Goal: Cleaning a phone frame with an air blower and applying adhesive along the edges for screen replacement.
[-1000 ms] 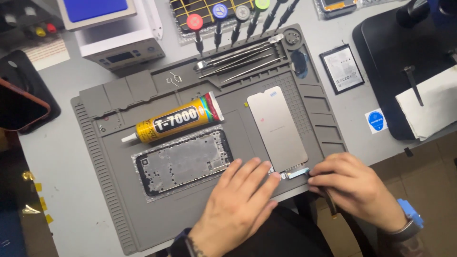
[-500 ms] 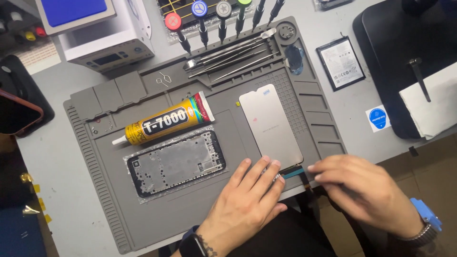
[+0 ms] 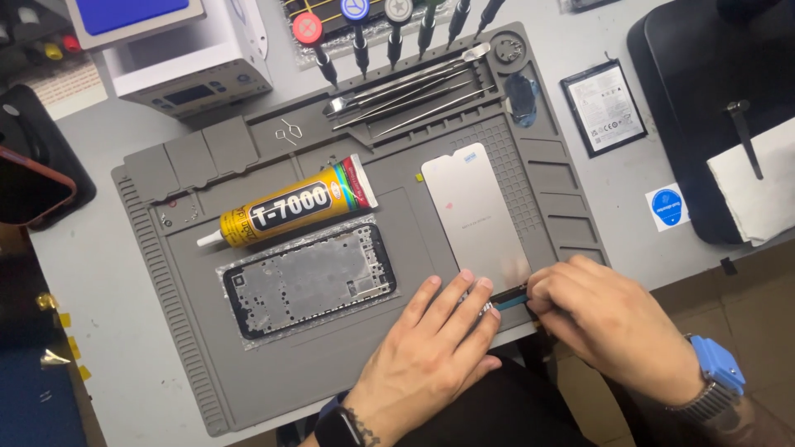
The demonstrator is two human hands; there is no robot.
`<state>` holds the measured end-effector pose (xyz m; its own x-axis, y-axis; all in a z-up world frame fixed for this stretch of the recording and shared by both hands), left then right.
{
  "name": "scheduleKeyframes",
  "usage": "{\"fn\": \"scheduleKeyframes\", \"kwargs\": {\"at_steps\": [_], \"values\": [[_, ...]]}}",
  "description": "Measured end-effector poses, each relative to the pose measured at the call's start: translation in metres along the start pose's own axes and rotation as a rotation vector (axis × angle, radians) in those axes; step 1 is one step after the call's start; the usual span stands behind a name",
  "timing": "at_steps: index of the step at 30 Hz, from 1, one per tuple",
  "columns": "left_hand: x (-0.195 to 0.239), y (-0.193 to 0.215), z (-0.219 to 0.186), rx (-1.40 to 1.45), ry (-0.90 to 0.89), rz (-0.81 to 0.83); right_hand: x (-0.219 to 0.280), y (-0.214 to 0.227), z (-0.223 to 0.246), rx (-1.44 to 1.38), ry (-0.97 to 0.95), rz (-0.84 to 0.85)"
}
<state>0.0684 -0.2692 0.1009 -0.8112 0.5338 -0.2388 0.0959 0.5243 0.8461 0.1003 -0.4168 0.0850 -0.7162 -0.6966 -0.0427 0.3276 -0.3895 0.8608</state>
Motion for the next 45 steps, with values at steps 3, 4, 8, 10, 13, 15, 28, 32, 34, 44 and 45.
{"fn": "scheduleKeyframes", "kwargs": {"at_steps": [3,4,8,10,13,15,28,32,34,44,45], "values": [[0.0,0.0,0.0,-0.007,-0.004,0.006,-0.001,0.0,0.005,0.05,0.021,0.005],[0.0,-0.001,0.0,-0.007,-0.003,0.005,-0.002,0.001,0.007,0.05,0.022,0.007],[0.001,0.0,0.001,-0.002,-0.006,-0.004,-0.005,0.004,0.013,0.087,0.054,-0.015],[0.001,0.0,0.001,0.002,-0.006,-0.012,-0.005,0.004,0.013,0.105,0.053,-0.019],[0.002,0.0,0.001,-0.005,-0.005,-0.008,-0.005,0.004,0.014,0.119,0.056,-0.016],[0.002,-0.001,0.001,-0.017,-0.006,0.002,-0.004,0.003,0.014,0.147,0.049,0.001],[0.003,-0.003,0.002,-0.022,-0.004,-0.008,-0.008,0.006,0.023,0.261,0.067,-0.002],[0.003,-0.002,0.002,-0.018,-0.005,-0.003,-0.008,0.004,0.022,0.267,0.049,0.008],[0.003,-0.002,0.002,-0.019,-0.007,-0.001,-0.008,0.004,0.021,0.278,0.048,0.008],[0.003,-0.002,0.002,-0.017,-0.005,-0.003,-0.009,-0.001,0.015,0.231,0.038,0.066],[0.003,-0.002,0.002,-0.018,-0.006,-0.002,-0.009,-0.002,0.012,0.205,0.021,0.074]]}}
Point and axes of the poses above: each hand's wrist, its own x-axis away from the middle knuckle, its own y-axis out of the back of the hand, z = x × y, the point moved 9 cm from there along -x, towards the middle knuckle, and after that the axes turned 14 degrees about y, right-handed, at the moved point
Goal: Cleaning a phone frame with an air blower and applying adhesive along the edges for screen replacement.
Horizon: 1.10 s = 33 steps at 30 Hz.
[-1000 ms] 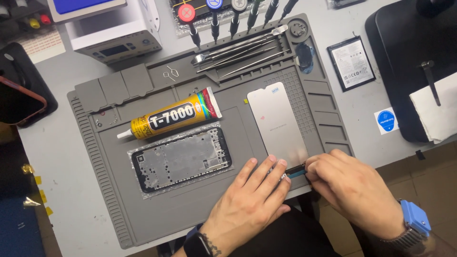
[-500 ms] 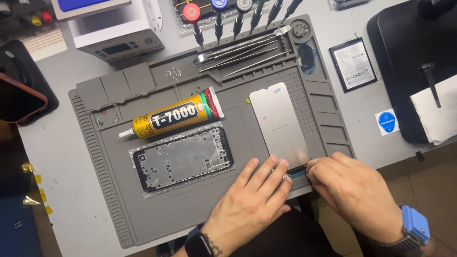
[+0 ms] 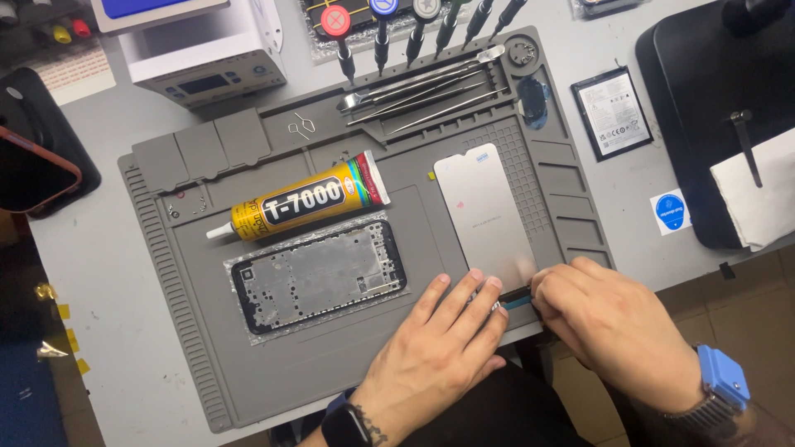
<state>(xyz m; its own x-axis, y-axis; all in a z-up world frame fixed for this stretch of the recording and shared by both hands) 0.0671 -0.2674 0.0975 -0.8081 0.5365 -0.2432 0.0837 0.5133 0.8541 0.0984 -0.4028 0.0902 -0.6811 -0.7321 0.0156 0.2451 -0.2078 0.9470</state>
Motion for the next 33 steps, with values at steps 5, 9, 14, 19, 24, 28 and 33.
{"fn": "scheduleKeyframes", "kwargs": {"at_steps": [5,9,14,19,24,28,33], "values": [[0.0,-0.001,0.0,-0.002,-0.002,-0.001,0.0,-0.011,-0.006,-0.026,-0.046,0.114],[0.001,0.0,0.0,-0.006,-0.006,-0.002,0.0,-0.013,-0.007,-0.019,-0.054,0.143],[0.001,0.0,0.0,0.003,0.002,-0.004,0.002,-0.003,0.0,0.016,-0.014,0.02],[0.0,0.0,0.0,-0.004,0.0,-0.006,0.005,-0.001,0.001,0.019,-0.034,-0.012],[0.0,0.0,0.0,-0.004,0.002,-0.008,0.002,0.009,0.013,0.105,0.018,-0.084],[0.0,-0.001,0.0,-0.004,0.003,-0.006,0.002,0.009,0.015,0.136,0.038,-0.09],[-0.001,0.001,0.0,-0.008,-0.002,-0.007,0.001,0.002,0.012,0.119,0.044,-0.025]]}}
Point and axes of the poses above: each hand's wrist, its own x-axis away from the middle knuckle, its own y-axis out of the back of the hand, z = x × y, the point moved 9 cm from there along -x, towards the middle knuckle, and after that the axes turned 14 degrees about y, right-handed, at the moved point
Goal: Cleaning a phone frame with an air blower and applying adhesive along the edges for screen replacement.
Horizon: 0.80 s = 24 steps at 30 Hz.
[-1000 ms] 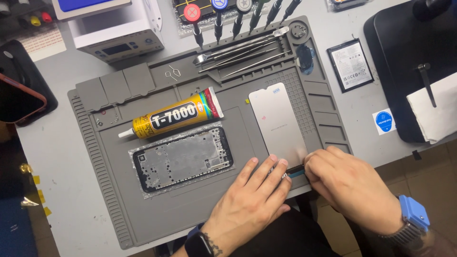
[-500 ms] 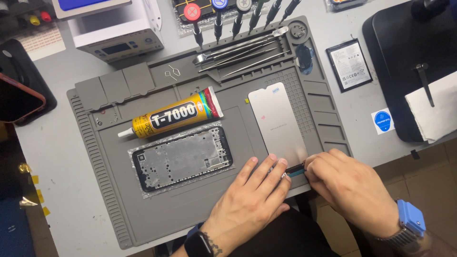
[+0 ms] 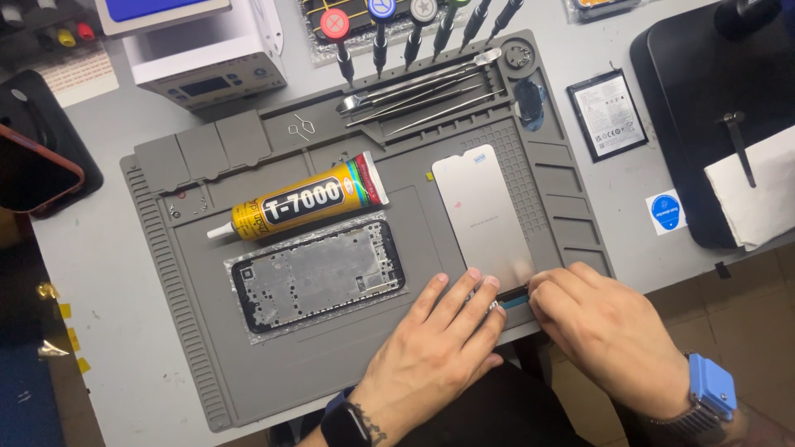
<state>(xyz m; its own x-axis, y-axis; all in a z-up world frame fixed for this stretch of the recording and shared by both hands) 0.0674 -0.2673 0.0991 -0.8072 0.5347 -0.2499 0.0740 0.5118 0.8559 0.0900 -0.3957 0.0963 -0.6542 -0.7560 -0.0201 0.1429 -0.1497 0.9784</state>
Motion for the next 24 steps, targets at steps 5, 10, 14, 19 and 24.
{"fn": "scheduleKeyframes", "kwargs": {"at_steps": [5,10,14,19,24], "values": [[0.001,-0.001,0.0,0.006,0.005,-0.004,0.005,-0.017,-0.009,-0.055,-0.06,0.11],[0.001,0.0,0.0,-0.004,0.003,-0.001,0.002,-0.007,-0.004,-0.043,-0.031,0.048],[0.001,-0.001,0.0,0.003,0.004,-0.004,0.005,-0.008,-0.005,-0.049,-0.05,0.033],[0.001,0.004,-0.001,0.045,0.01,-0.017,0.006,-0.012,-0.009,-0.09,-0.075,0.042],[-0.011,-0.003,0.013,-0.04,0.182,0.004,0.005,-0.012,-0.008,-0.093,-0.089,0.031]]}}
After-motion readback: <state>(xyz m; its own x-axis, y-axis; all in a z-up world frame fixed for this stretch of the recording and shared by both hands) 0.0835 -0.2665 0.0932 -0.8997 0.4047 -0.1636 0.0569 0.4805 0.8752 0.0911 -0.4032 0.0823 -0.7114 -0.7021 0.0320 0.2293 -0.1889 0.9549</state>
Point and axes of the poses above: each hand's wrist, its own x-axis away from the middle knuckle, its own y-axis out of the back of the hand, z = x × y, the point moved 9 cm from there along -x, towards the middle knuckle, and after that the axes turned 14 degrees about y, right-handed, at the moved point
